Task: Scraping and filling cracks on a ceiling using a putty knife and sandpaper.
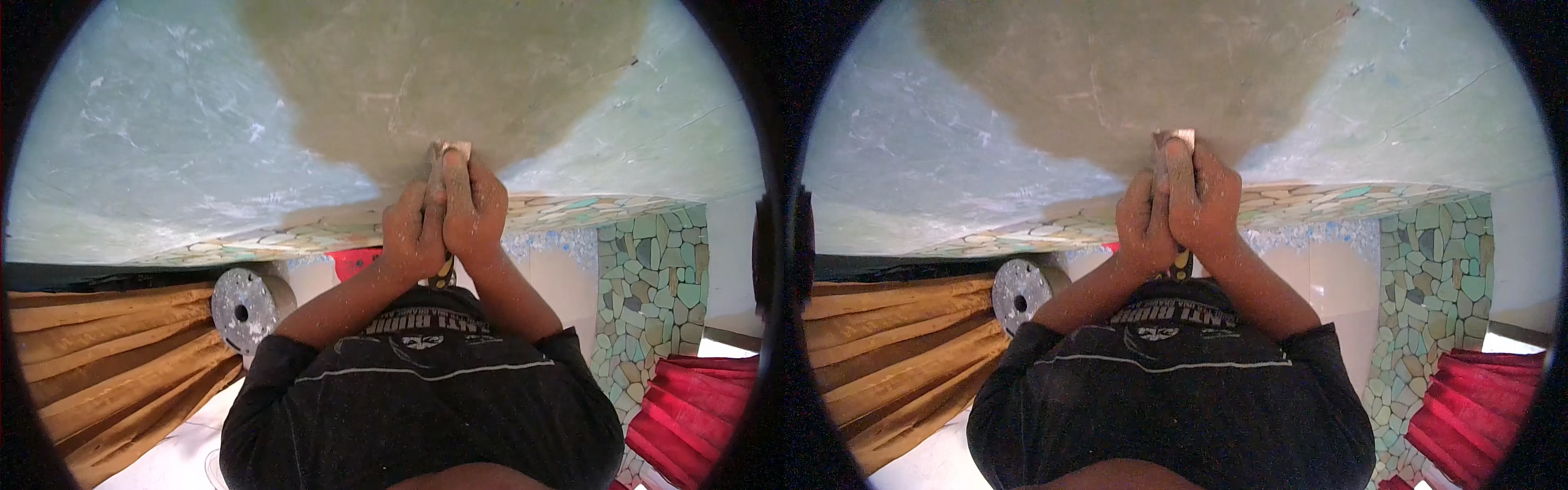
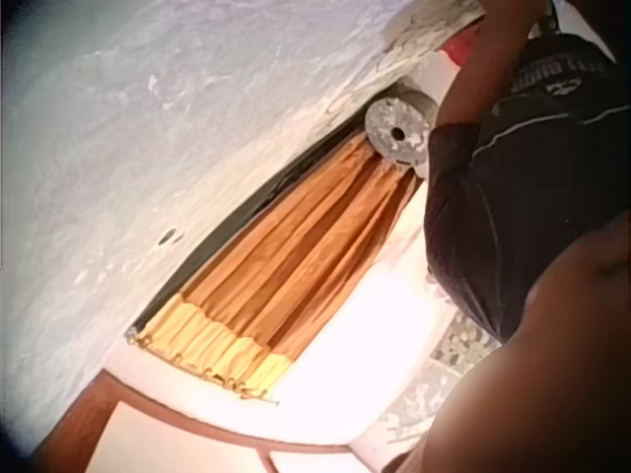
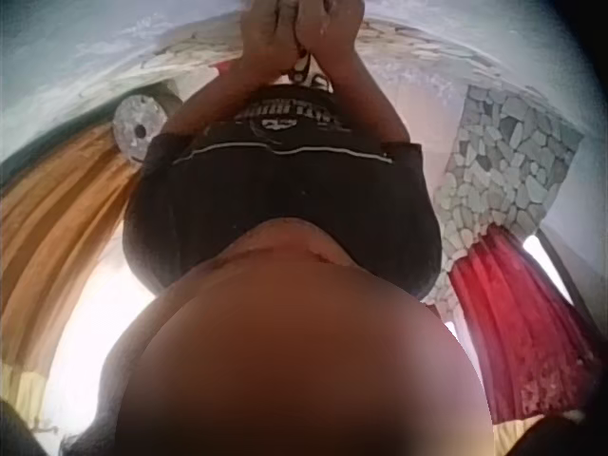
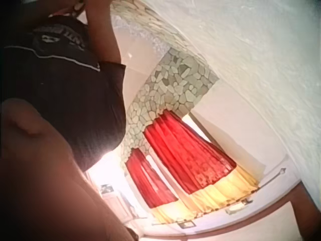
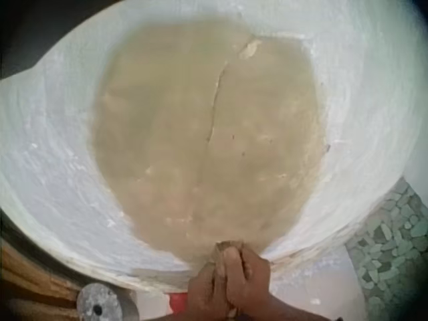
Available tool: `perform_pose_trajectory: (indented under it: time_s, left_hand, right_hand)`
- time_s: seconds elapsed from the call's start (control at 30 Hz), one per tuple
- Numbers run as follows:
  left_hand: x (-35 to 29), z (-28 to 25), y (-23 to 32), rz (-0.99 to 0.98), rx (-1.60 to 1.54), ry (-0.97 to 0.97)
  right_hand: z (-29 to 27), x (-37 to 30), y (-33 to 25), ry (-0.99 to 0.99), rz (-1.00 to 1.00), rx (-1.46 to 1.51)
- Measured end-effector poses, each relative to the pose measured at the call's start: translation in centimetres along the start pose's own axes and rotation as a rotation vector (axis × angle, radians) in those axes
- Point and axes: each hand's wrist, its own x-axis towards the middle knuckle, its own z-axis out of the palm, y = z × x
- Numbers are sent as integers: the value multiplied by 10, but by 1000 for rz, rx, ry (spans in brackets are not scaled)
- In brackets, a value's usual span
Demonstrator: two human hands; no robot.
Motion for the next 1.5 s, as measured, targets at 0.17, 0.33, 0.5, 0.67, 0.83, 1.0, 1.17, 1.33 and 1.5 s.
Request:
perform_pose_trajectory:
  time_s: [0.17, 0.33, 0.5, 0.67, 0.83, 1.0, 1.17, 1.33, 1.5]
  left_hand:
    - [-3, 2, -4, 25, 13, 2]
    - [13, -3, 6, 75, 29, -1]
    - [-2, 1, -5, -25, -7, -23]
    - [18, -5, 9, 41, -47, -4]
    - [-6, -2, -4, -24, -29, -16]
    - [7, -18, 5, 35, 14, 14]
    - [-1, -16, -8, -16, -32, -8]
    - [11, -25, 10, 148, 192, 54]
    - [4, -24, -11, 204, 152, 53]
  right_hand:
    - [-3, -10, 9, -26, 65, -4]
    - [0, 4, -1, -47, -8, 42]
    - [-1, -12, 7, -3, 66, -13]
    - [-1, 3, -3, -26, -33, 2]
    - [-1, -9, 9, -73, 63, 54]
    - [13, 4, -17, -93, -73, 4]
    - [10, -11, 6, -85, -51, -45]
    - [19, 1, -7, -122, -26, 136]
    - [19, -9, 0, -122, -64, 19]
